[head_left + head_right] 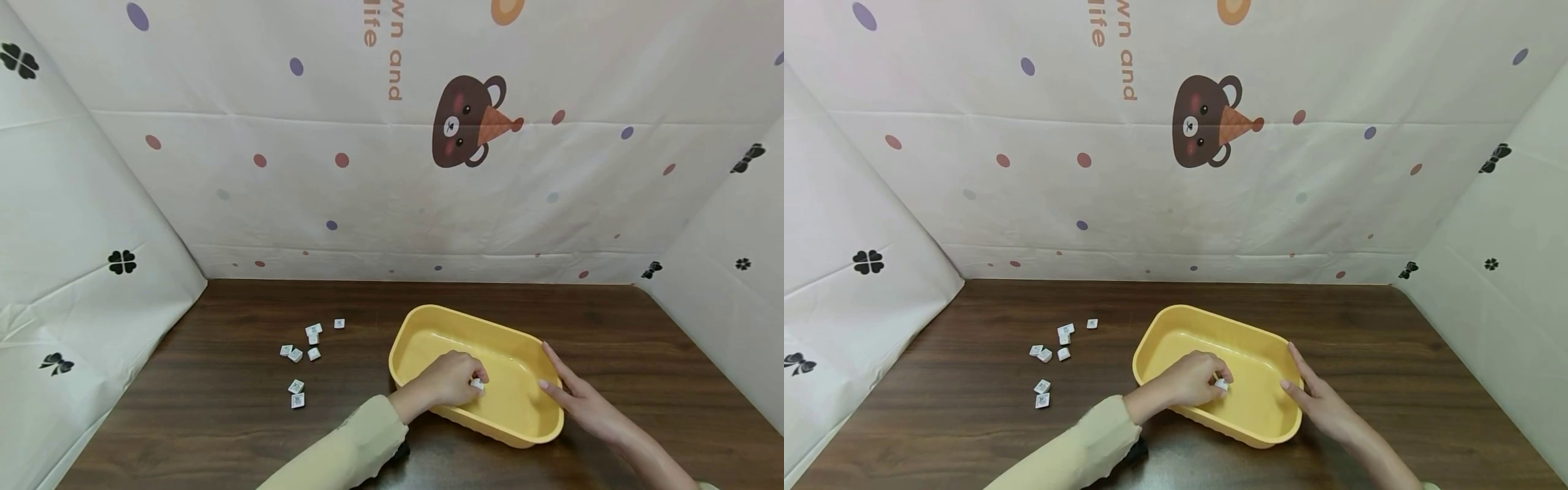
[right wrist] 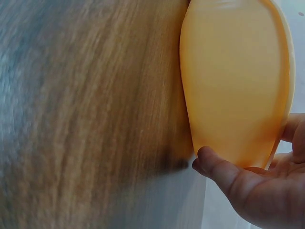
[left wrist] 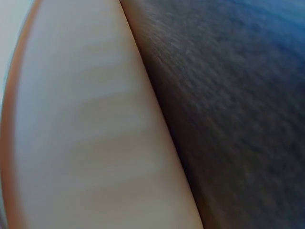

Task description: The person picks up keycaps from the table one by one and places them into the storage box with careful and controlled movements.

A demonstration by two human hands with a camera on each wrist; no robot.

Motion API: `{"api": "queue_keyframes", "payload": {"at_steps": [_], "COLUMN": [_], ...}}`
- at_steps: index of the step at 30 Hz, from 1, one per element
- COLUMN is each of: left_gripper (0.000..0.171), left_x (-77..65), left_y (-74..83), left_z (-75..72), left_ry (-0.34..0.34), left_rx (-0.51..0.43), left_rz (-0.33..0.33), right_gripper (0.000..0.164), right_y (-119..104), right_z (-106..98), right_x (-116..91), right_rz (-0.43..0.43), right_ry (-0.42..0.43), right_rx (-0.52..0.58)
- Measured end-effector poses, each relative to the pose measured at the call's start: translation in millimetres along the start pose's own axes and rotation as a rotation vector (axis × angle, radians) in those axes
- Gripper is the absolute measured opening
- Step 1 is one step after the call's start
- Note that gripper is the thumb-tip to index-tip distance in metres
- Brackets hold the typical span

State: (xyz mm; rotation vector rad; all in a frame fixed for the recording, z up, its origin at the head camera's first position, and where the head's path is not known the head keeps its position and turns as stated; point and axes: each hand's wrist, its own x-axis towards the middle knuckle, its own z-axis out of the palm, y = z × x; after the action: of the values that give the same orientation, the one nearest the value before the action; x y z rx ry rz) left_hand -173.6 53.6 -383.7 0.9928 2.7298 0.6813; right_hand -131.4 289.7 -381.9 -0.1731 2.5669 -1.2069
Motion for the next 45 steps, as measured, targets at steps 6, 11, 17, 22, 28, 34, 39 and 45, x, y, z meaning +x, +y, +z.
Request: {"api": "queue_keyframes", "payload": {"at_steps": [6, 11, 17, 22, 28, 34, 39, 45], "left_gripper": [0.010, 0.009, 0.013, 0.018, 0.021, 0.025, 0.030, 0.037], "left_x": [1.8, 2.1, 2.0, 1.3, -1.2, -6.3, -9.6, -16.0], "left_y": [-0.3, 0.4, 0.2, 1.5, 0.8, -1.2, -3.3, -6.3], "left_z": [0.1, -0.7, -0.6, -1.7, -3.2, -6.0, -8.3, -8.4], "left_ry": [-0.003, -0.015, -0.022, -0.036, -0.028, -0.005, 0.020, 0.057], "left_rx": [0.036, 0.063, 0.087, 0.101, 0.141, 0.227, 0.328, 0.406], "left_rz": [-0.018, -0.028, -0.027, -0.049, -0.030, 0.037, 0.103, 0.149], "right_gripper": [0.070, 0.070, 0.069, 0.069, 0.069, 0.069, 0.070, 0.070], "right_y": [1.3, 1.5, 1.8, 2.0, 2.0, 2.6, 2.3, 1.2], "right_z": [0.0, 0.0, -0.3, -0.2, 0.3, 0.1, -0.3, 1.0], "right_x": [0.2, 0.1, 0.2, 0.0, 0.1, 0.1, 0.5, 0.7], "right_rz": [-0.009, -0.004, -0.006, -0.008, -0.022, -0.028, -0.021, -0.007], "right_ry": [0.003, -0.003, -0.001, -0.003, 0.002, 0.004, -0.010, -0.025], "right_rx": [0.017, 0.018, -0.010, 0.000, 0.025, 0.030, 0.045, 0.083]}}
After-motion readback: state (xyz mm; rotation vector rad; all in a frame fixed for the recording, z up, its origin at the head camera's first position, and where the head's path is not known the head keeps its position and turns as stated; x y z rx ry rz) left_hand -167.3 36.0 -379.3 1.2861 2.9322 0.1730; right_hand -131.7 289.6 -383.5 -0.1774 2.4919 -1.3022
